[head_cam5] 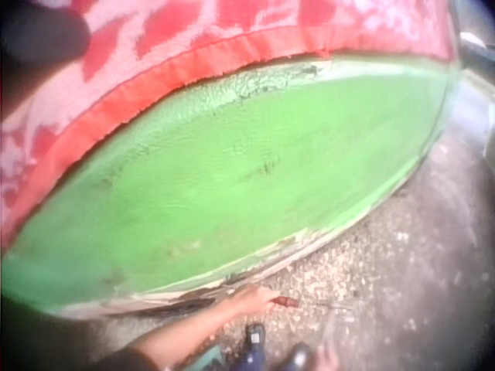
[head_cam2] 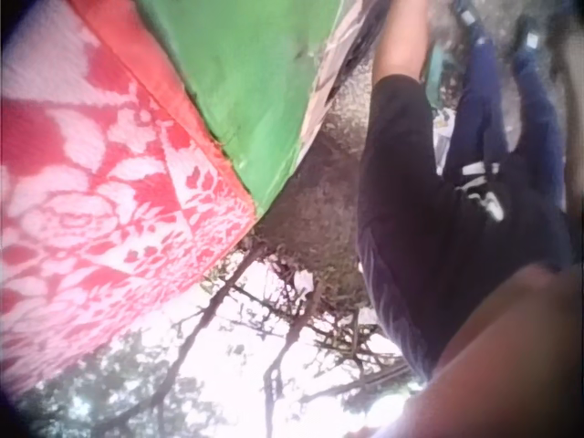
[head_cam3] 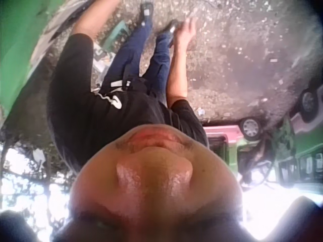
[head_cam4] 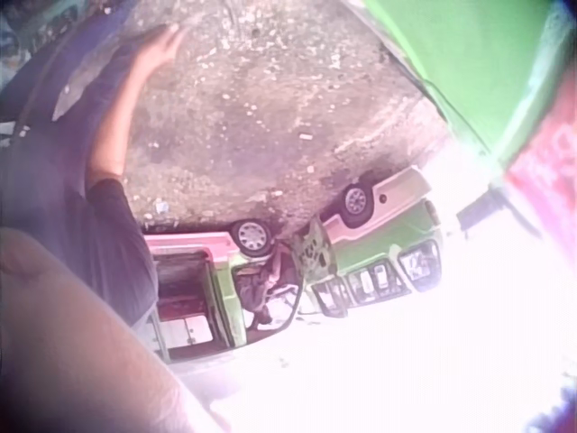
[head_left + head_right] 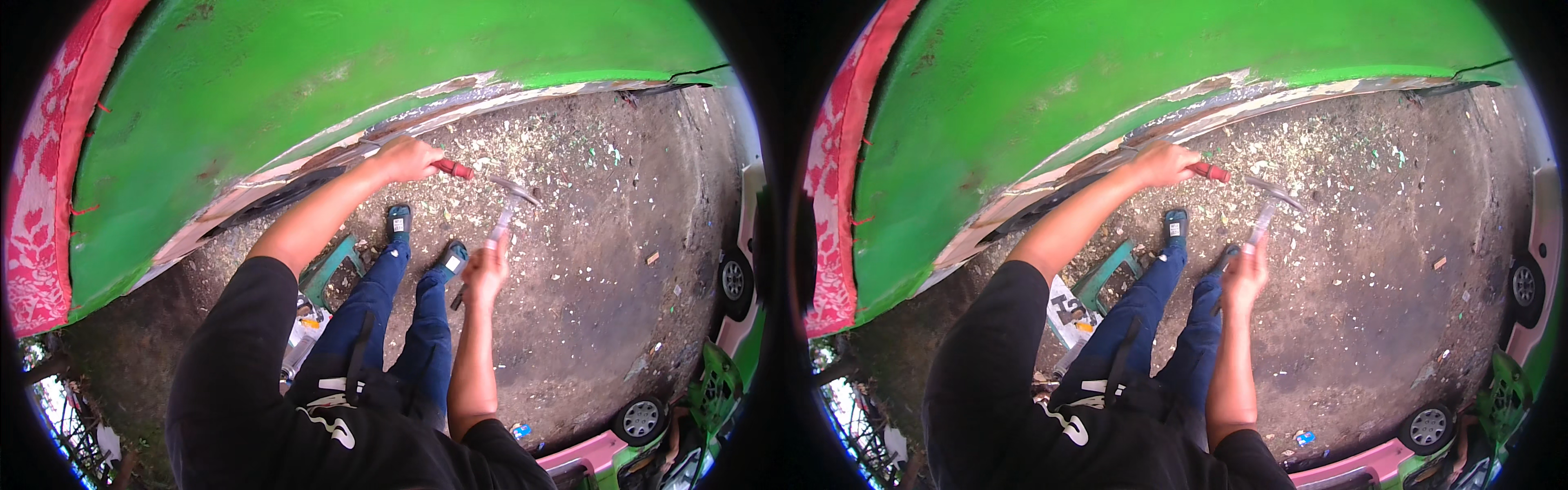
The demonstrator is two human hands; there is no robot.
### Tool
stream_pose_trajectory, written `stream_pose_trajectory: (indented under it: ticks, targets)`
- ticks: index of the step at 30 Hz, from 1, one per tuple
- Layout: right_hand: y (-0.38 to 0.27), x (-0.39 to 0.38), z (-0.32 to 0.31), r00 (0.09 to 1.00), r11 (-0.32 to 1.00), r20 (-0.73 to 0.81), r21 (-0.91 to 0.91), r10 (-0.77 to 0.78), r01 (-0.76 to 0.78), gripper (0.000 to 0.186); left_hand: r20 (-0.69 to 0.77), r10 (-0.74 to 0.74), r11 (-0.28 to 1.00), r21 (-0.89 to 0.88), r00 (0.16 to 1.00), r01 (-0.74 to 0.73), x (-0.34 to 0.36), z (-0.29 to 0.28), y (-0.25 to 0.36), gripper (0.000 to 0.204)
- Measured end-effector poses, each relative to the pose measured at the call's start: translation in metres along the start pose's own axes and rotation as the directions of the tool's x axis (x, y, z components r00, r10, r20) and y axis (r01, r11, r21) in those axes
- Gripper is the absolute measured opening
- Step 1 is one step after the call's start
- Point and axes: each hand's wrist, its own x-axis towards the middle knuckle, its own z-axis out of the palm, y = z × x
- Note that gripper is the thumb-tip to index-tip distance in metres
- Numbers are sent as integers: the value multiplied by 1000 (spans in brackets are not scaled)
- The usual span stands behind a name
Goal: The person uses a hammer and a red-handled tool to repeatedly strike and scrape the green-painted metal edge of a vehicle. The person works along the curved edge, removing material and adjusting position frequently.
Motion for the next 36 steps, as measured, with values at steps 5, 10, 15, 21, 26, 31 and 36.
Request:
stream_pose_trajectory:
  ticks: [5, 10, 15, 21, 26, 31, 36]
  targets:
    - [-8, 2, -8, 999, 1000, -46, 13, -14, 14, 50, 97, 3, 1000, 14, 995, -4, -2, 6, -2, 13]
    - [-7, 5, -17, 999, 999, -24, 24, -32, 32, 49, 107, 30, 999, 15, 994, -32, -6, 4, 0, 13]
    - [13, -10, -6, 984, 998, -163, -26, -69, 66, 48, 92, 69, 997, 14, 993, -70, -5, 3, -1, 13]
    - [-10, -4, -15, 989, 993, -123, 67, -84, 92, 45, 93, -9, 999, 33, 996, 6, -2, -1, -3, 14]
    - [10, 13, -5, 996, 985, 87, -174, 0, 15, 48, 217, -19, 997, 75, 976, 3, -1, 5, 2, 13]
    - [13, 23, -13, 990, 964, -69, -243, -125, 105, 47, 164, -5, 994, 111, 986, -14, 0, 8, -3, 12]
    - [2, 20, -14, 997, 998, -56, 41, 60, -58, 48, 159, -47, 990, 135, 986, 25, -6, 13, -6, 11]
